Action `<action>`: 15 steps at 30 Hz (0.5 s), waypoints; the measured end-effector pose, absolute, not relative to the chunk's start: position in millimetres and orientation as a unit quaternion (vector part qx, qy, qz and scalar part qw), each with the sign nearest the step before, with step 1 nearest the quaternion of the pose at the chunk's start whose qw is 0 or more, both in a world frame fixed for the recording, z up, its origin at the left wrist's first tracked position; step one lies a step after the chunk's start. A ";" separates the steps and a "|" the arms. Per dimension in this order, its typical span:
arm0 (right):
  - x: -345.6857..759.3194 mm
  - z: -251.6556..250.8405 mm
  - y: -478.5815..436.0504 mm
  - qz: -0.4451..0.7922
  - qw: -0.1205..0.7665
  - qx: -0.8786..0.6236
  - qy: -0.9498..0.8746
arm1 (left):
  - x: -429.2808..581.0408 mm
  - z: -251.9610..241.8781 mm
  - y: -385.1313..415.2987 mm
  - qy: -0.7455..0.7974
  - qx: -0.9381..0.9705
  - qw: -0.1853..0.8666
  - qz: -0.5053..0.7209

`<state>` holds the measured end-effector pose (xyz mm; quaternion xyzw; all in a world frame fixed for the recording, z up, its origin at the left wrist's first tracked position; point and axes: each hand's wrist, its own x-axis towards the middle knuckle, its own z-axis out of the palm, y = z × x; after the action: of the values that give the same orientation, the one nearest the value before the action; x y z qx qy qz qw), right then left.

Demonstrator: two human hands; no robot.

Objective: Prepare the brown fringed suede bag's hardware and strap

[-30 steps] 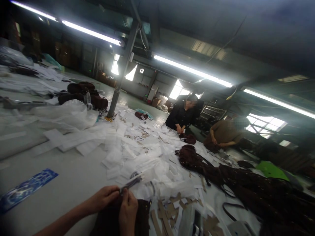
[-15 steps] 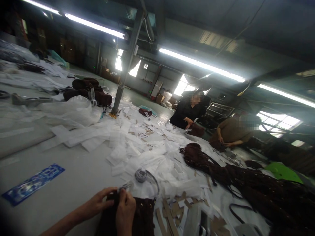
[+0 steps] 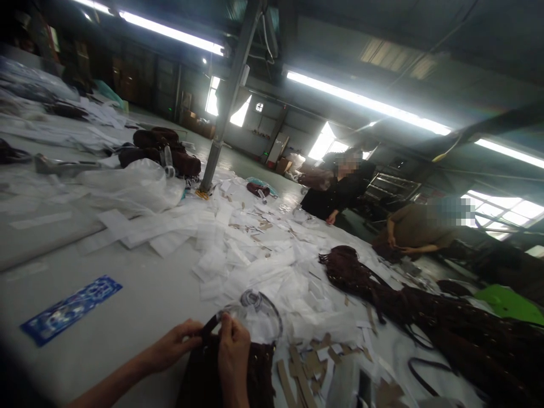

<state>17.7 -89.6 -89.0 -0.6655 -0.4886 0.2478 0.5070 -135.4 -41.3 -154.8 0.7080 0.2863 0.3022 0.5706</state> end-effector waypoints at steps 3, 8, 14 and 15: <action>7.9 -96.3 -95.5 0.219 0.436 -0.688 -0.537 | -137.5 -145.6 -39.6 0.290 0.724 0.554 0.292; -1.7 -135.6 -105.5 0.149 0.398 -0.700 -0.574 | -136.1 -148.2 -33.1 0.333 0.752 0.492 0.287; -2.8 -164.5 -107.9 0.146 0.400 -0.706 -0.566 | -145.5 -183.1 -50.8 0.417 0.697 0.510 0.282; -5.0 -168.8 -108.0 0.128 0.399 -0.704 -0.574 | -146.6 -188.8 -55.3 0.413 0.671 0.539 0.299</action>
<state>-5.0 -108.0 -168.8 -0.7036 -0.5738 0.1282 0.3991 -146.6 -55.3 -188.8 0.6706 0.4125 0.2987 0.5394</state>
